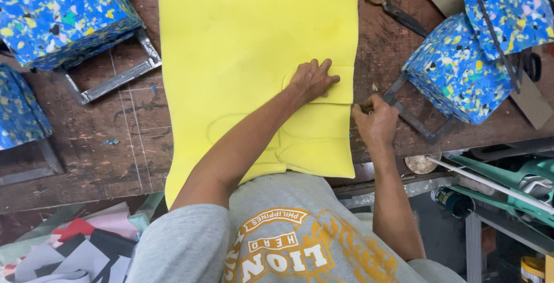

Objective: The person uses a utility knife to cut shapes out of a large sheet of yellow foam. They trace outlines and slice through the material to separate individual pieces, which are then lifted and moved aside.

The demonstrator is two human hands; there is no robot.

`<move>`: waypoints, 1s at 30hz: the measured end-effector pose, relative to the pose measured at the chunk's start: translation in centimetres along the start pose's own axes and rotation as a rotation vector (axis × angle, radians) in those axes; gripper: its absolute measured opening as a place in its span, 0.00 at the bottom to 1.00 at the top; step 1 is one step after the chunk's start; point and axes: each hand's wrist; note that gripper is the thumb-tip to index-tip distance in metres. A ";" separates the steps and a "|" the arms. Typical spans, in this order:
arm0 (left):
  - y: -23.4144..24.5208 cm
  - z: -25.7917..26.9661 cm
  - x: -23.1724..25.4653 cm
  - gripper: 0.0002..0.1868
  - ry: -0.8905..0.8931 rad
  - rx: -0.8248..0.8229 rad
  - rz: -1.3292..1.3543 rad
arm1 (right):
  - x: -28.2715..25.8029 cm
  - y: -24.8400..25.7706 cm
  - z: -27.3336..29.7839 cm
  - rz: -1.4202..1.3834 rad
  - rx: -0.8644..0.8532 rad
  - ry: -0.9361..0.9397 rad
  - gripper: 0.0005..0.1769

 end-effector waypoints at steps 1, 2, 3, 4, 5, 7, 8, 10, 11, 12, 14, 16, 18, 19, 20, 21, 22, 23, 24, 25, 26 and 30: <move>0.1 0.0 0.0 0.25 0.004 -0.016 -0.015 | -0.4 -0.3 0.1 -0.019 -0.013 -0.029 0.08; 0.1 0.0 0.0 0.25 0.009 -0.033 -0.028 | -0.8 -0.6 0.3 -0.038 -0.028 -0.058 0.08; 0.0 0.0 0.1 0.25 0.014 -0.050 -0.042 | -1.1 -1.1 0.3 -0.079 -0.045 -0.018 0.08; 0.0 -0.1 0.1 0.26 0.018 -0.055 -0.034 | -1.4 -1.6 0.0 -0.121 -0.061 0.022 0.08; 0.1 -0.2 0.0 0.26 0.022 -0.060 -0.027 | -1.4 -2.0 -0.2 -0.162 -0.078 0.062 0.09; -0.1 -0.3 0.1 0.27 0.029 -0.065 -0.015 | -0.9 -2.3 -0.5 -0.191 -0.091 -0.026 0.09; -0.2 -0.4 0.1 0.28 0.029 -0.064 -0.010 | -0.5 -2.2 -0.8 -0.204 -0.097 -0.069 0.09; -0.3 -0.4 0.1 0.28 0.031 -0.051 -0.015 | 1.0 -0.9 -0.5 -0.046 -0.021 -0.053 0.08; -0.4 -0.4 0.0 0.27 0.032 -0.040 -0.024 | 1.8 0.1 -0.4 0.032 0.017 -0.044 0.08; -0.6 -0.4 0.1 0.26 0.027 -0.030 -0.032 | 2.7 1.3 -0.4 0.105 0.050 -0.077 0.08; -0.7 -0.5 0.1 0.27 0.021 -0.032 0.014 | 3.7 2.4 0.1 0.136 0.120 -0.099 0.09; -0.4 -0.3 0.0 0.29 0.010 -0.002 0.061 | 4.5 4.0 1.0 0.056 0.197 -0.073 0.09; 0.1 0.5 -0.5 0.30 0.002 0.058 0.108 | 5.0 4.3 1.8 0.030 0.199 -0.053 0.10; 0.4 1.0 -0.6 0.37 0.087 0.089 0.088 | 5.3 4.2 2.0 0.014 0.199 -0.040 0.11; 0.5 1.7 -0.5 0.43 0.171 0.117 0.067 | 5.6 3.6 2.4 -0.022 0.211 -0.051 0.10; 0.6 2.4 -0.6 0.49 0.255 0.144 0.045 | 5.9 3.0 2.7 -0.059 0.223 -0.062 0.10; 0.7 2.9 -0.7 0.45 0.271 0.114 0.141 | 6.2 2.5 3.0 -0.091 0.234 -0.074 0.09; 0.6 3.5 -0.9 0.40 0.287 0.083 0.238 | 6.4 1.8 3.3 -0.170 0.249 -0.041 0.09; 0.6 4.2 -1.3 0.36 0.306 0.055 0.332 | 6.4 1.1 3.5 -0.251 0.263 -0.003 0.09; 0.7 4.7 -1.9 0.32 0.291 0.107 0.508 | 6.3 0.7 3.4 -0.332 0.277 0.035 0.09; 1.1 5.1 -2.8 0.29 0.272 0.153 0.684 | 6.2 0.7 3.5 -0.482 0.265 -0.047 0.08; 3.4 10.8 -8.4 0.29 0.146 0.388 1.170 | 5.6 0.9 3.5 -0.918 0.271 -0.208 0.08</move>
Point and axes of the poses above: each hand's wrist, its own z-axis away from the middle knuckle, its own y-axis out of the back of the hand, x = y × z, and after that the axes turned 12 degrees about -x, right-handed
